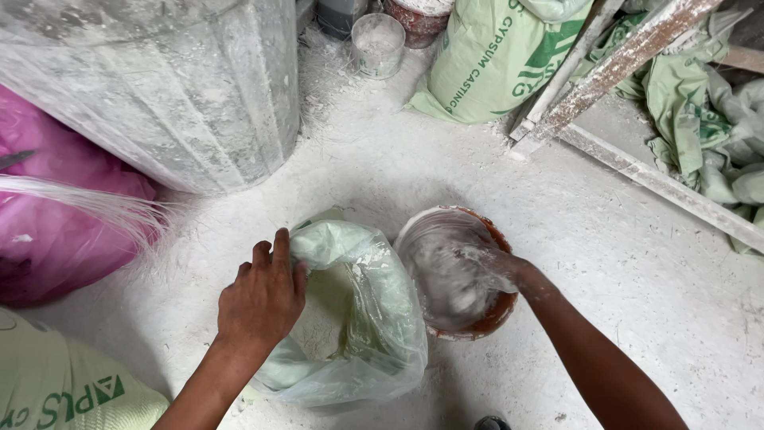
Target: The person scoops gypsum casting powder by hand from a bag into a plastic bowl, adds water, and mixes a plaster slurry with their hand. They then take handfuls of the mixed plaster and spread it by hand over decorative molding pieces, smoothing it across the surfaces.
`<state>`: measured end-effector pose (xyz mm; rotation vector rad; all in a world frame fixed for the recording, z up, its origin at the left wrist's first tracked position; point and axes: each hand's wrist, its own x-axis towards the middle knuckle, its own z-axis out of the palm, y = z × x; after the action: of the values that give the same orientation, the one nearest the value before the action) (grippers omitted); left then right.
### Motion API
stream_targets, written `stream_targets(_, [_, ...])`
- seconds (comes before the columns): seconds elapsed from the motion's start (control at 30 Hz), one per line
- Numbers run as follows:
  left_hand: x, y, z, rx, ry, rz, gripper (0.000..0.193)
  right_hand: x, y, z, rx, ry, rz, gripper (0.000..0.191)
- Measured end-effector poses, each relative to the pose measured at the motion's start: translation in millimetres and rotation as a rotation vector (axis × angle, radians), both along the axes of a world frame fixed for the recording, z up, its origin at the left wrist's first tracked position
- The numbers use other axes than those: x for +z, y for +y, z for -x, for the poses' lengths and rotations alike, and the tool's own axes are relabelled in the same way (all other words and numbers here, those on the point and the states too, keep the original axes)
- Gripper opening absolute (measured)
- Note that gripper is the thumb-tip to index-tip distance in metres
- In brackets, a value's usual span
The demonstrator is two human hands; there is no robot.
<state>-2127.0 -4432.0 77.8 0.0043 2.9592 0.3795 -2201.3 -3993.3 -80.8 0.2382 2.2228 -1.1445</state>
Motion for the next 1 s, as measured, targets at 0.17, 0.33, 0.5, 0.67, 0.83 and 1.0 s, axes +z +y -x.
stream_targets(0.17, [-7.4,-12.6,-2.6,0.054,-0.114,-0.07,0.083,48.2,-33.7,-2.1,0.52,0.195,-0.358,0.068])
stream_targets(0.33, [-6.3,-15.4,-4.7,-0.093,-0.104,-0.404,0.062,32.9,-178.2,-49.1,0.725,0.105,0.248,0.05])
stream_targets(0.5, [6.0,-3.6,-15.8,-0.142,-0.248,-0.441,0.056,-29.8,-296.4,-44.9,0.695,0.188,0.0,0.047])
stream_targets(0.67, [10.0,-14.7,-24.2,-0.11,-0.116,-0.478,0.05,-75.6,-333.3,-86.9,0.746,0.184,-0.076,0.045])
stream_targets(0.83, [6.1,-24.4,-17.5,-0.069,-0.093,-0.476,0.05,-61.9,-331.3,-104.0,0.923,0.051,0.067,0.043])
stream_targets(1.0, [-4.1,-35.4,-7.3,-0.034,-0.097,-0.434,0.047,-18.6,-303.8,-71.5,0.869,0.028,0.134,0.041])
